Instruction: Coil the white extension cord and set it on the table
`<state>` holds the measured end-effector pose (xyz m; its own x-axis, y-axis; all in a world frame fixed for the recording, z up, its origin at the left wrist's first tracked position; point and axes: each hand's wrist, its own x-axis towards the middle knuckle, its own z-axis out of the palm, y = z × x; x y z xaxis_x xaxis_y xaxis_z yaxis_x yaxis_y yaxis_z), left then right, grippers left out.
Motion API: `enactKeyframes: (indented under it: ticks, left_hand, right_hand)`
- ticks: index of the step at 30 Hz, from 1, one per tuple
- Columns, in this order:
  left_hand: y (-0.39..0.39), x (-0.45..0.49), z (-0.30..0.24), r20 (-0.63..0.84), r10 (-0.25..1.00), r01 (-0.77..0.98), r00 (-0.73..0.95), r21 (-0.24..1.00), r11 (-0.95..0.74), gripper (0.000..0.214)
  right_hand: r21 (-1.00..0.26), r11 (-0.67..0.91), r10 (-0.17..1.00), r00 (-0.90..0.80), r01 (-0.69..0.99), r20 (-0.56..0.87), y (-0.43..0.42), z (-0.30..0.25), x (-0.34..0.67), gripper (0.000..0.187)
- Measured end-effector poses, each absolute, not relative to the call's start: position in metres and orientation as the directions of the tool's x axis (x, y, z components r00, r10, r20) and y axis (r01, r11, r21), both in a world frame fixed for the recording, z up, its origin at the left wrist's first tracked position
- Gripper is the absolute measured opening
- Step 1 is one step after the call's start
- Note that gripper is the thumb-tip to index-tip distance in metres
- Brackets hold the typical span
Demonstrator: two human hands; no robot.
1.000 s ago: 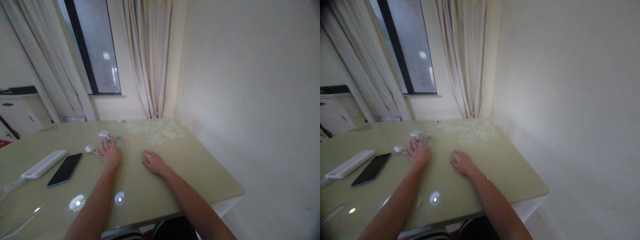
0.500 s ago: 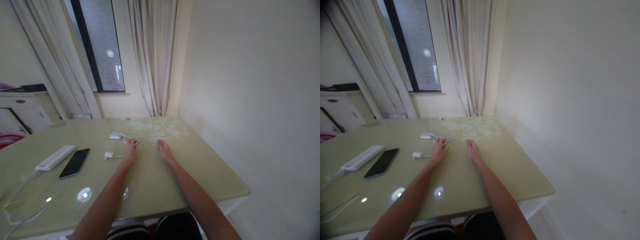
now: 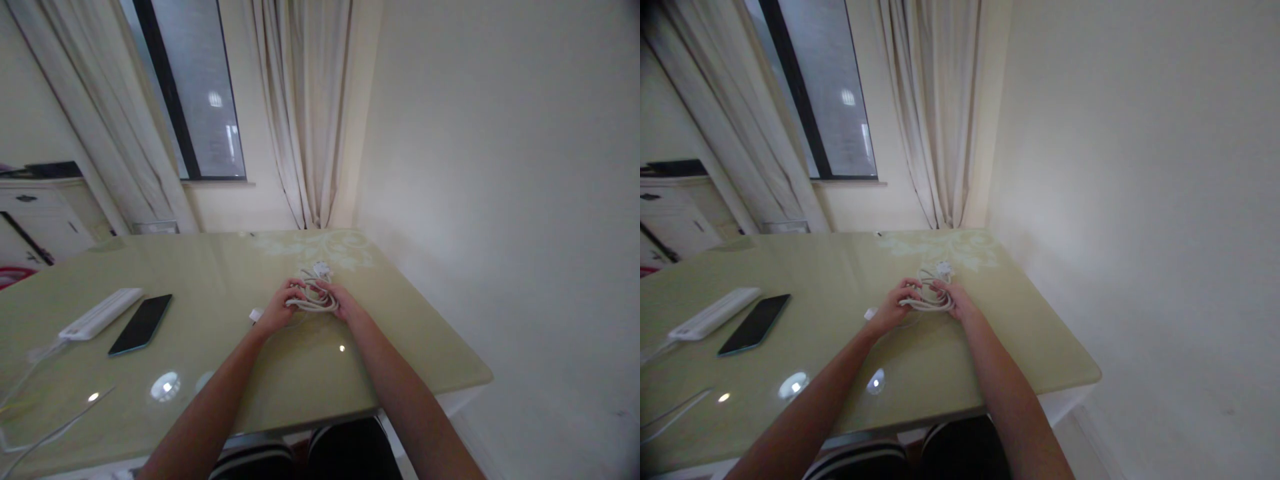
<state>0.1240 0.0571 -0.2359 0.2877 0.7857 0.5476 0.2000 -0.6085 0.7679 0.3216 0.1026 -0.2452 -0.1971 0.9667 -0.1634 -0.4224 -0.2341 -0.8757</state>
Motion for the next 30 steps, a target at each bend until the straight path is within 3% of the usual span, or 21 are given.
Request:
enactKeyframes:
  ticks: [1,3,6,10,12,17,19,22,25,28,30]
  left_hand:
    - [0.059,0.122,-0.237,0.555,0.798,0.248,0.236,0.76,-0.601,0.005]
    - [0.063,0.117,-0.24,0.566,0.818,0.316,0.103,0.761,-0.567,0.026]
    - [0.066,0.112,-0.241,0.591,0.803,0.422,-0.074,0.748,-0.512,0.046]
    - [0.063,0.115,-0.24,0.581,0.812,0.535,-0.05,0.702,-0.47,0.026]
    - [0.061,0.121,-0.243,0.53,0.848,0.502,-0.013,0.737,-0.453,0.025]
    - [0.066,0.128,-0.256,0.546,0.833,0.467,-0.091,0.762,-0.449,0.07]
    - [0.071,0.125,-0.26,0.52,0.853,0.462,-0.037,0.766,-0.447,0.068]
    - [0.074,0.12,-0.26,0.445,0.894,0.449,0.058,0.788,-0.421,0.046]
    - [0.069,0.121,-0.253,0.351,0.919,0.348,0.181,0.851,-0.394,0.046]
    - [0.06,0.13,-0.241,0.232,0.923,0.019,0.308,0.968,-0.25,0.059]
    - [0.054,0.135,-0.234,0.145,0.911,-0.223,0.385,0.973,-0.061,0.067]
  right_hand:
    - [-0.865,-0.254,0.964,-0.188,-0.432,-0.189,0.103,-0.244,0.32,0.026]
    - [-0.839,-0.26,0.966,-0.135,-0.477,-0.222,0.104,-0.238,0.318,0.025]
    - [-0.808,-0.081,0.992,0.031,-0.584,-0.121,0.107,-0.225,0.321,0.027]
    - [-0.678,0.237,0.964,0.257,-0.695,0.073,0.112,-0.205,0.328,0.033]
    - [-0.634,0.29,0.95,0.293,-0.717,0.103,0.115,-0.197,0.327,0.035]
    - [-0.624,0.214,0.974,0.211,-0.752,0.08,0.12,-0.184,0.309,0.028]
    - [-0.602,0.122,0.992,0.122,-0.789,0.04,0.12,-0.179,0.296,0.023]
    - [-0.507,0.036,0.999,0.046,-0.861,-0.008,0.117,-0.172,0.275,0.018]
    - [-0.492,0.087,0.995,0.096,-0.866,0.007,0.114,-0.164,0.258,0.02]
    - [-0.536,0.177,0.982,0.185,-0.825,0.039,0.114,-0.154,0.255,0.025]
    - [-0.512,0.239,0.966,0.255,-0.825,0.039,0.117,-0.146,0.259,0.028]
